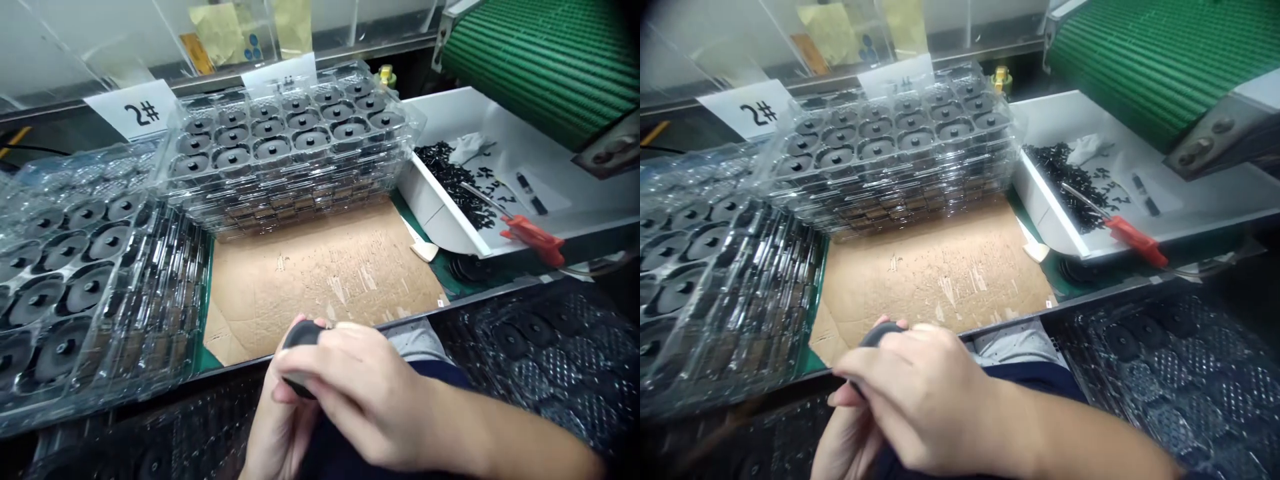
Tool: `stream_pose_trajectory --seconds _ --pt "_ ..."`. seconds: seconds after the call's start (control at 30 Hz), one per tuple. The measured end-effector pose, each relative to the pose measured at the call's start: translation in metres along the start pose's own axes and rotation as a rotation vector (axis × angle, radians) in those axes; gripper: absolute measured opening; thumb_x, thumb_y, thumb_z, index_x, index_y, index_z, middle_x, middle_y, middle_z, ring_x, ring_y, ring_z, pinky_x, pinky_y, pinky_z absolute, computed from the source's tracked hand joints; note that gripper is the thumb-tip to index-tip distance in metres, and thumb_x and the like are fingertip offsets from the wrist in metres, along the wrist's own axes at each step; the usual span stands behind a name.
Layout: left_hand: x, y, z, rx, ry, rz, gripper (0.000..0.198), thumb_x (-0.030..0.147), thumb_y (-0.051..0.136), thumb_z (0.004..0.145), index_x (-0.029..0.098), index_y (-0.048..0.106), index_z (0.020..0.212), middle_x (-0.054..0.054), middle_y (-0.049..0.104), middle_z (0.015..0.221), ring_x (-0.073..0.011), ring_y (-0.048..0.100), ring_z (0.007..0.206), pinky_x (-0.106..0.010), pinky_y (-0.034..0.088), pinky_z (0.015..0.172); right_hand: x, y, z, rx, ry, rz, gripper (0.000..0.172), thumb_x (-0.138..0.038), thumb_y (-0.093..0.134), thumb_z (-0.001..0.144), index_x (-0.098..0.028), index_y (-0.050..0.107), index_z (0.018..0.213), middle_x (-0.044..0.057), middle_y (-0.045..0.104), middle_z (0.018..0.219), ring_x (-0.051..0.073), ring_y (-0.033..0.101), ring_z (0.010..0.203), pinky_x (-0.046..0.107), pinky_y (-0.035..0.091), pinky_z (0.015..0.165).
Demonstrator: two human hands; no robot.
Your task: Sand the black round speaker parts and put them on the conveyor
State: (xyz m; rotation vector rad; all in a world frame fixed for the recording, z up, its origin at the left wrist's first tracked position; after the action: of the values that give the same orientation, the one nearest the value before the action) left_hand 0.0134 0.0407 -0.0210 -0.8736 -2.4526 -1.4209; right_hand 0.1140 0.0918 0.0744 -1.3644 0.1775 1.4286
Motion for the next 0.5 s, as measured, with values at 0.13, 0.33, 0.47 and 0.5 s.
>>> stream_pose_trajectory --seconds 0.13,0.33,0.47,0.5 --pt "0.007 -0.005 0.001 -0.007 0.039 -0.012 0.067 0.037 0.075 0.06 0.032 0.053 0.123 -0.006 0.061 0.122 -0.0276 0.055 0.113 -0.037 0.044 0.099 0.013 -0.006 -0.024 -0.094 0.161 0.101 0.028 -0.012 0.046 0.088 -0.021 0.055 0.112 -0.001 0.064 0.095 0.011 0.056 0.078 0.023 0.042 0.072" --pt "0.014 0.02 -0.003 -0.08 0.042 -0.028 0.043 0.026 0.072 0.068 0.029 0.063 0.111 -0.003 0.066 0.115 -0.0242 0.061 0.104 -0.029 0.051 0.09 0.039 -0.033 -0.045 0.253 0.438 0.103 0.025 -0.022 0.047 0.09 -0.027 0.052 0.114 -0.002 0.06 0.11 0.011 0.057 0.098 0.02 0.043 0.081" --pt "0.01 0.022 -0.005 -0.137 0.029 -0.033 0.042 0.032 0.071 0.069 0.029 0.063 0.111 0.0 0.066 0.115 -0.0238 0.059 0.107 -0.027 0.05 0.091 0.019 -0.041 -0.034 0.333 0.36 -0.031 0.026 -0.02 0.051 0.088 -0.025 0.055 0.113 -0.002 0.062 0.107 0.011 0.058 0.093 0.019 0.044 0.078" --pt "0.007 0.019 -0.004 -0.134 0.015 -0.027 0.044 0.032 0.071 0.069 0.03 0.061 0.113 0.0 0.064 0.119 -0.0231 0.057 0.111 -0.027 0.047 0.095 0.009 -0.039 -0.028 0.323 0.27 -0.064 0.027 -0.018 0.051 0.087 -0.023 0.054 0.114 0.0 0.063 0.106 0.012 0.058 0.092 0.02 0.045 0.078"
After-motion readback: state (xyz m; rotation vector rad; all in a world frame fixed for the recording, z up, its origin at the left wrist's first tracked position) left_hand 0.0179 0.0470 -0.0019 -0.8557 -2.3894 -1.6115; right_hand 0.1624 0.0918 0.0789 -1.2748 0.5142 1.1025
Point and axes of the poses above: each hand's wrist, its own z-axis towards the middle knuckle, its own y-axis out of the palm, x = y × z, the point moved 5 cm from there along z, towards the middle knuckle
